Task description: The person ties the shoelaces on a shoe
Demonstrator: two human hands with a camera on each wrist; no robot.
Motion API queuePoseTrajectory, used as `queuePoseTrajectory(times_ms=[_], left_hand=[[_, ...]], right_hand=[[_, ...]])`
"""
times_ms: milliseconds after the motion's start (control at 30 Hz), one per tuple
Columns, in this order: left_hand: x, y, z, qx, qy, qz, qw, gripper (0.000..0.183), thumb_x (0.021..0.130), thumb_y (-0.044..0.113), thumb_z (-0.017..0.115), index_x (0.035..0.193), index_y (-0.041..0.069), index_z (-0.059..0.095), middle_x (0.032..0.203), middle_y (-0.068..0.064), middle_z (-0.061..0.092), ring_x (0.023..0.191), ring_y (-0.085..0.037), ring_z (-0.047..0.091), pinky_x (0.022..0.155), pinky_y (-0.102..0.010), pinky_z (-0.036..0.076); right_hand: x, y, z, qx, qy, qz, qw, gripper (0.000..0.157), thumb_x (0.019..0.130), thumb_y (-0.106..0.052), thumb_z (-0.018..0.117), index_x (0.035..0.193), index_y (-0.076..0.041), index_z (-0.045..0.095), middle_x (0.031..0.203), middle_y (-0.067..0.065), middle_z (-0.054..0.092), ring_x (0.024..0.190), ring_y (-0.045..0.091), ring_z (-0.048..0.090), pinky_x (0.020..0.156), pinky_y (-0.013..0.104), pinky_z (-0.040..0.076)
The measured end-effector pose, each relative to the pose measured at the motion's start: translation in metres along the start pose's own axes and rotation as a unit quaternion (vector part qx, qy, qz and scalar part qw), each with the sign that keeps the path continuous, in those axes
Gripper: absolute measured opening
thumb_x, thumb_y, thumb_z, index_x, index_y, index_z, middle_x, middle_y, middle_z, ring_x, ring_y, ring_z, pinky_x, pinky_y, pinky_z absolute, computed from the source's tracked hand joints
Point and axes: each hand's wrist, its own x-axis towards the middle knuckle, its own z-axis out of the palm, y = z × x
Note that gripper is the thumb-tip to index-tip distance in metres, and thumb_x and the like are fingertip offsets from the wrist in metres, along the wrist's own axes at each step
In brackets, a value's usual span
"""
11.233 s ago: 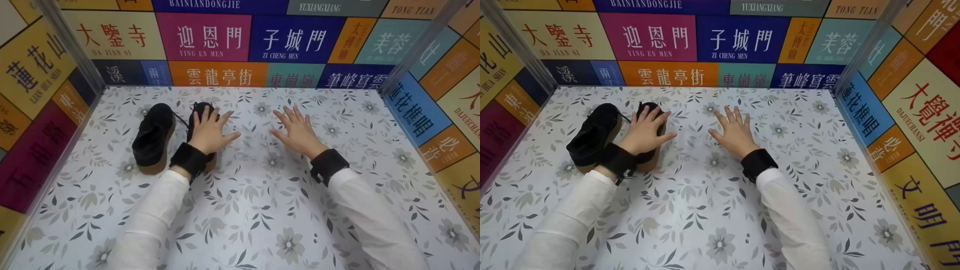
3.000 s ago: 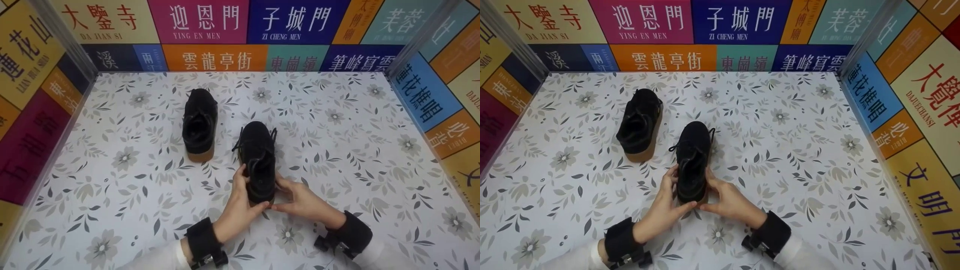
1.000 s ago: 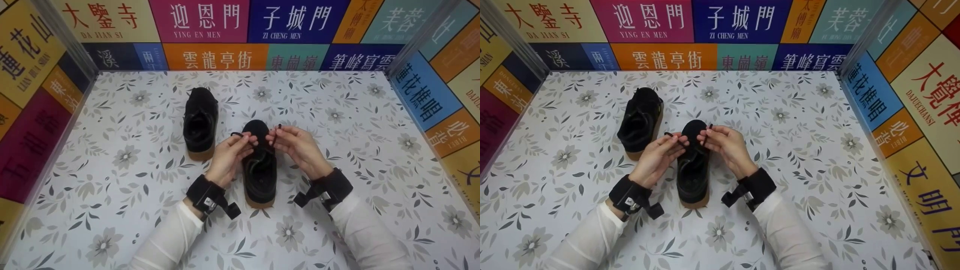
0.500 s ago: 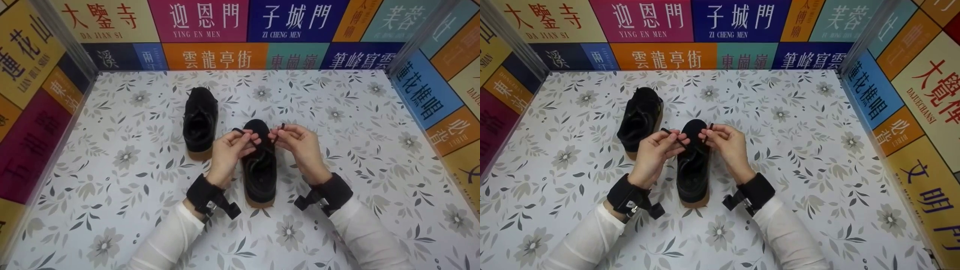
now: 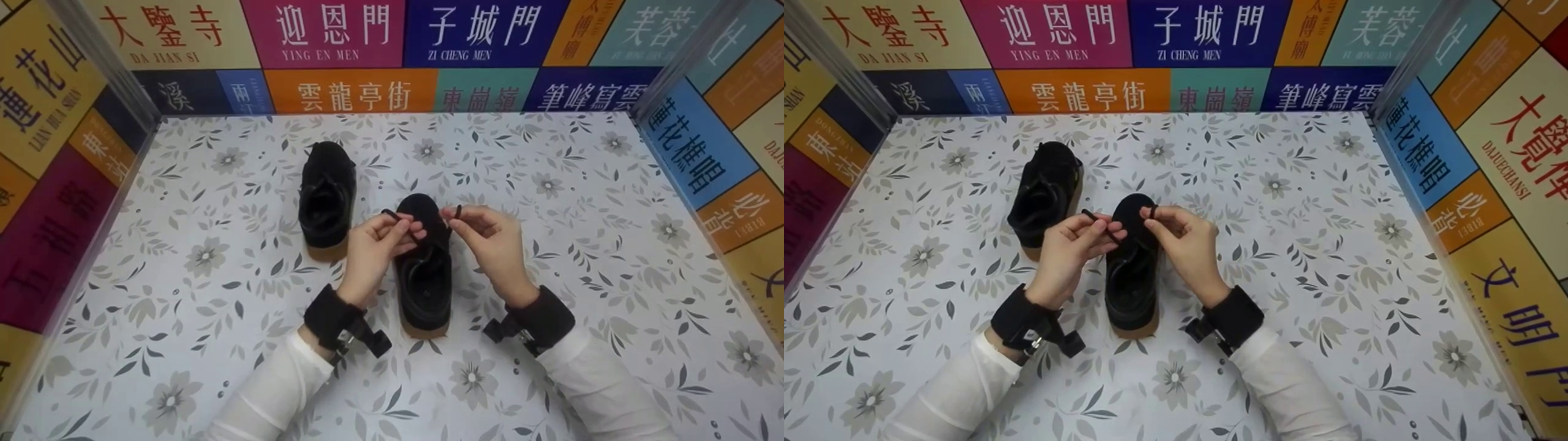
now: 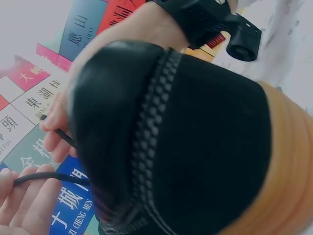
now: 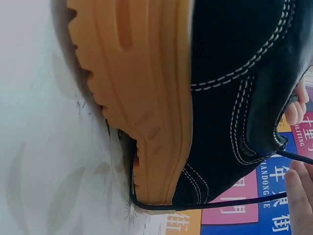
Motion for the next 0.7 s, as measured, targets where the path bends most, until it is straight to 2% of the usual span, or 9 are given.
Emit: queuePoseTrajectory(times_ms=[100,133,200,333,400,433,533,600,700], left_hand=[[-0.002,-0.007,-0.002,0.105,-0.008,0.049,0.9933,0.021,0.089,0.012,0.065,0.099,-0.006,0.063,0.100,-0.017,0.070,0.094,-0.021,0.068,0.086,-0.032,0.053],[-0.003,-0.009,-0.002,0.144,-0.013,0.064,0.9875,0.022,0.088,0.012,0.066,0.101,-0.005,0.063,0.103,-0.016,0.069,0.098,-0.021,0.067,0.090,-0.030,0.051],[-0.007,-0.013,-0.003,0.225,-0.025,0.082,0.9706,0.025,0.085,0.012,0.069,0.105,-0.002,0.064,0.111,-0.013,0.067,0.109,-0.019,0.062,0.097,-0.028,0.046],[-0.014,-0.021,-0.002,0.330,-0.050,0.070,0.9401,0.041,0.080,0.011,0.073,0.118,0.002,0.060,0.131,-0.015,0.055,0.131,-0.026,0.044,0.111,-0.034,0.031],[-0.016,-0.025,0.000,0.361,-0.055,0.049,0.9297,0.052,0.078,0.012,0.073,0.126,0.001,0.054,0.143,-0.017,0.044,0.137,-0.029,0.032,0.114,-0.038,0.025],[-0.017,-0.027,0.000,0.368,-0.056,0.036,0.9273,0.058,0.078,0.012,0.073,0.130,0.001,0.051,0.147,-0.018,0.036,0.140,-0.030,0.027,0.115,-0.040,0.023],[-0.018,-0.031,0.003,0.363,-0.050,-0.013,0.9301,0.073,0.077,0.009,0.072,0.140,-0.001,0.037,0.155,-0.021,0.016,0.143,-0.033,0.014,0.116,-0.043,0.018],[-0.018,-0.034,0.005,0.345,-0.036,-0.048,0.9367,0.080,0.077,0.006,0.070,0.145,0.001,0.029,0.156,-0.020,0.009,0.144,-0.033,0.011,0.116,-0.043,0.017],[-0.018,-0.037,0.007,0.300,-0.011,-0.090,0.9496,0.086,0.075,0.001,0.067,0.149,0.008,0.022,0.157,-0.018,0.007,0.143,-0.031,0.012,0.116,-0.043,0.016]], right_hand=[[-0.002,-0.009,0.002,-0.020,-0.007,-0.030,0.999,0.014,0.081,0.008,0.067,0.094,0.010,0.068,0.095,0.022,0.070,0.090,0.032,0.068,0.080,0.030,0.055],[-0.002,-0.012,0.003,-0.025,-0.009,-0.036,0.999,0.013,0.081,0.009,0.067,0.094,0.011,0.067,0.095,0.023,0.069,0.090,0.033,0.068,0.079,0.030,0.055],[-0.002,-0.017,0.003,-0.031,-0.011,-0.032,0.999,0.013,0.081,0.009,0.067,0.094,0.013,0.066,0.095,0.024,0.069,0.089,0.033,0.068,0.078,0.030,0.055],[0.000,-0.018,0.000,-0.027,-0.005,0.004,1.000,0.015,0.083,0.005,0.066,0.096,0.013,0.065,0.097,0.025,0.068,0.091,0.028,0.068,0.080,0.028,0.054],[0.001,-0.013,-0.003,-0.024,-0.003,0.019,1.000,0.016,0.084,0.004,0.066,0.097,0.012,0.065,0.098,0.024,0.069,0.092,0.025,0.068,0.080,0.027,0.054],[0.001,-0.010,-0.005,-0.022,-0.003,0.026,0.999,0.016,0.084,0.003,0.067,0.098,0.011,0.065,0.098,0.023,0.069,0.092,0.024,0.068,0.081,0.026,0.054],[0.002,0.004,-0.012,-0.012,-0.009,0.041,0.999,0.018,0.084,-0.001,0.068,0.099,0.009,0.066,0.098,0.019,0.070,0.093,0.024,0.068,0.081,0.025,0.053],[0.002,0.013,-0.018,0.007,-0.018,0.054,0.998,0.020,0.085,-0.004,0.068,0.101,0.008,0.065,0.099,0.019,0.070,0.095,0.025,0.068,0.083,0.027,0.053],[0.002,0.021,-0.026,0.047,-0.027,0.080,0.995,0.023,0.088,-0.007,0.065,0.103,0.011,0.063,0.101,0.021,0.069,0.096,0.028,0.067,0.085,0.033,0.053]])
